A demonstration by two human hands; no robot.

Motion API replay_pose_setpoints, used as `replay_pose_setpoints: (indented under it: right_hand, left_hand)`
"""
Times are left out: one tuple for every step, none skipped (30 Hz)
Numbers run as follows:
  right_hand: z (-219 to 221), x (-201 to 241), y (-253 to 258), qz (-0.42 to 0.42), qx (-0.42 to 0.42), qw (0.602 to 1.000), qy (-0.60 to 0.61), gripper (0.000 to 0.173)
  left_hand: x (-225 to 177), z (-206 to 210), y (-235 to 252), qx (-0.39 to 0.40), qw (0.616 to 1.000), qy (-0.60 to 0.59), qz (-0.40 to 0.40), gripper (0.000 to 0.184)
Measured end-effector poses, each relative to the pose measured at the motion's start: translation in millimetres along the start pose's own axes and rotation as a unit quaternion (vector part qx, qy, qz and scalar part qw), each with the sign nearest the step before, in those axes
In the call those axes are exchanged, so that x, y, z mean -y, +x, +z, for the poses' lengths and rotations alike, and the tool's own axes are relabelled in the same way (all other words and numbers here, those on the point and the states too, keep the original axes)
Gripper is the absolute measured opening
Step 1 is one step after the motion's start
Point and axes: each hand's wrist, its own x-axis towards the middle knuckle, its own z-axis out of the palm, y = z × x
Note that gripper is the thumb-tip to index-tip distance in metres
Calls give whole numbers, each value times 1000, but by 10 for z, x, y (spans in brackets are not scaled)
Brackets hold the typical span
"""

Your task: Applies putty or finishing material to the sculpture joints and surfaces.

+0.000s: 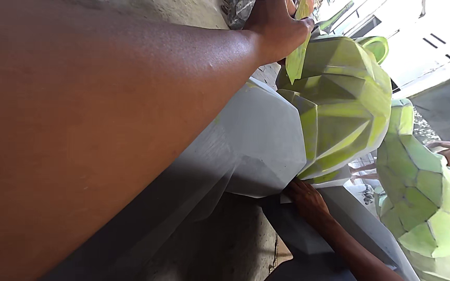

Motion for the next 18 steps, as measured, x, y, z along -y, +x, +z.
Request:
replay_pose_setpoints:
  right_hand:
    - [14, -24, -30, -9, -8, 1000, -1, 29]
    - [22, -54, -66, -19, -14, 1000, 4, 30]
    - [10, -84, -106, -29, -14, 999, 16, 30]
    - [-21, -112, -149, -38, -11, 999, 29, 30]
    - [-70, -135, -192, -41, -10, 998, 40, 31]
    - [-121, -161, -244, -36, -17, 998, 52, 32]
    - [-168, -198, -305, -26, -26, 997, 64, 32]
    - [-201, -252, -368, -16, -40, 996, 72, 34]
    - [-216, -320, -429, -8, -61, 995, 75, 35]
    - [-225, -389, -477, 0, -83, 994, 72, 35]
    - [-231, -454, -504, 9, -102, 992, 67, 35]
    - [-224, -512, -511, 17, -117, 991, 59, 35]
    - [-212, -564, -500, 22, -126, 990, 51, 35]
    - [-195, -607, -475, 22, -130, 990, 44, 35]
    - [-174, -635, -434, 19, -131, 990, 40, 35]
    - [-143, -651, -389, 14, -129, 991, 38, 36]
    - [-111, -655, -347, 10, -124, 992, 36, 36]
    - [-80, -645, -311, 9, -113, 993, 33, 36]
  left_hand:
    - [1, -5, 6, 0, 1000, -3, 2, 24]
    - [5, -4, 7, 1, 1000, -7, 4, 24]
    - [11, -1, 16, 2, 1000, -8, 6, 24]
    - [14, 0, 20, 4, 1000, -14, 6, 24]
    - [14, 2, 21, 3, 1000, -19, 6, 23]
    - [3, 1, 16, 2, 1000, -21, 4, 23]
    - [-8, 1, 8, 2, 1000, -16, 1, 23]
    - [-20, 2, -3, 1, 1000, -10, -3, 23]
    - [-38, 0, -10, 2, 1000, -3, -11, 24]
    - [-53, -5, -11, 7, 1000, 8, -15, 25]
    - [-36, -8, 9, 19, 1000, 15, -7, 27]
    - [59, 1, 69, 25, 999, 12, 35, 27]
    - [268, 49, 209, 18, 992, -11, 125, 26]
    - [535, 157, 431, -7, 970, -50, 237, 28]
    - [639, 214, 529, -18, 956, -77, 281, 28]
    - [541, 163, 425, -8, 969, -67, 237, 26]
    - [275, 59, 199, 15, 991, -42, 125, 22]
    - [71, 16, 62, 15, 999, -26, 38, 20]
